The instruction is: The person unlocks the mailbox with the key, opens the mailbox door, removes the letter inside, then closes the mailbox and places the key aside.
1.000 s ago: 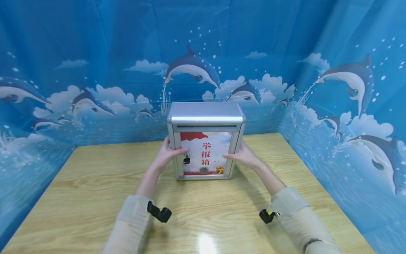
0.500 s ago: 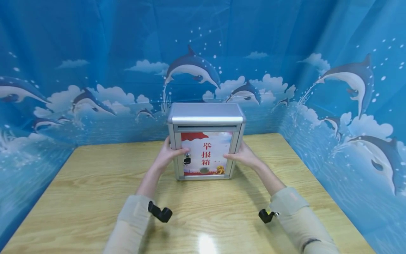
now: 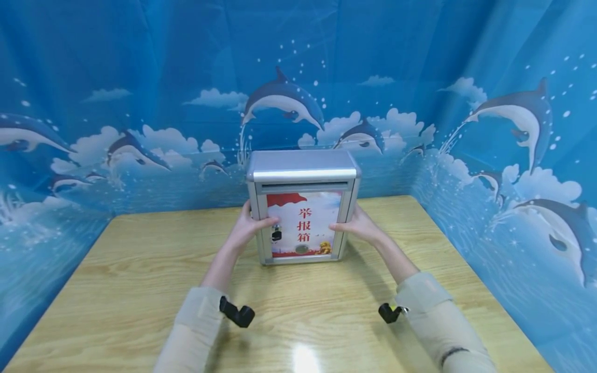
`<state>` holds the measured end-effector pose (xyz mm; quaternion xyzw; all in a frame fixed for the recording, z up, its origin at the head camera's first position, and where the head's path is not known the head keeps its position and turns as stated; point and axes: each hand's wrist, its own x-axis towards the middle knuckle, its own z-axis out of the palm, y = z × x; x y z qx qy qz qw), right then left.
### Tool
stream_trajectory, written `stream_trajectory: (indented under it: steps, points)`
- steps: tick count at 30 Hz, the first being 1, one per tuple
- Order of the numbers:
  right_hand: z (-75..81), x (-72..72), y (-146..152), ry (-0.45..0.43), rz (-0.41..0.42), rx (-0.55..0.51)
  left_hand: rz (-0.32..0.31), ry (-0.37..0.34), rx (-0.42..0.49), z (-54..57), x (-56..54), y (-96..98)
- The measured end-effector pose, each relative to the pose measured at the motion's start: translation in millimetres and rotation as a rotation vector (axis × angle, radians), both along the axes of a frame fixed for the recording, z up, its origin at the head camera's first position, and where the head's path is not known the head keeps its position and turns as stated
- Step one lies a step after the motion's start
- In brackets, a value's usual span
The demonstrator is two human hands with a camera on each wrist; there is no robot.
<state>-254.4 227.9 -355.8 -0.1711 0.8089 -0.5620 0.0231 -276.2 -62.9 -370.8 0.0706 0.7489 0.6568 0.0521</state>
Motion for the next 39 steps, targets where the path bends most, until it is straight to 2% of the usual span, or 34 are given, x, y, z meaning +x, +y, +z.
stream_trajectory:
  steps: [5, 8, 13, 15, 19, 24, 27, 34, 36, 39]
  points:
    - [-0.2, -3.1, 0.9, 0.004, 0.021, -0.009, 0.007, 0.006, 0.011, 0.7, 0.8, 1.2]
    - [-7.1, -8.8, 4.8, -0.010, 0.010, -0.016, 0.010, 0.009, 0.008, 0.5, 0.2, 2.4]
    - [-8.8, -9.7, 6.6, -0.023, -0.003, -0.021, 0.014, 0.014, 0.006, 0.6, -0.3, 3.9]
    - [-2.6, -5.2, 3.6, -0.029, 0.000, -0.021, 0.019, 0.012, 0.003, 0.8, -0.1, 4.2]
    - [-1.7, -4.6, 2.4, -0.034, -0.005, -0.006, 0.017, 0.015, -0.001, 0.7, 0.3, 3.9]
    - [-5.8, -5.5, 1.4, -0.016, -0.019, 0.013, -0.002, 0.043, -0.019, 0.6, 1.4, 2.1]
    - [-13.3, -9.2, 2.2, 0.013, -0.046, 0.024, -0.004, 0.078, -0.032, 2.2, 3.0, 0.5]
    - [-27.8, -12.0, 6.9, 0.111, -0.108, 0.066, 0.071, 0.123, -0.076, 18.4, 7.5, -5.3]
    - [-28.5, -10.2, 9.5, 0.126, -0.127, 0.072, 0.086, 0.160, -0.053, 24.9, 7.9, -7.7]
    - [-28.4, -7.1, 13.2, 0.147, -0.160, 0.080, 0.108, 0.255, -0.017, 36.3, 10.2, -11.5]
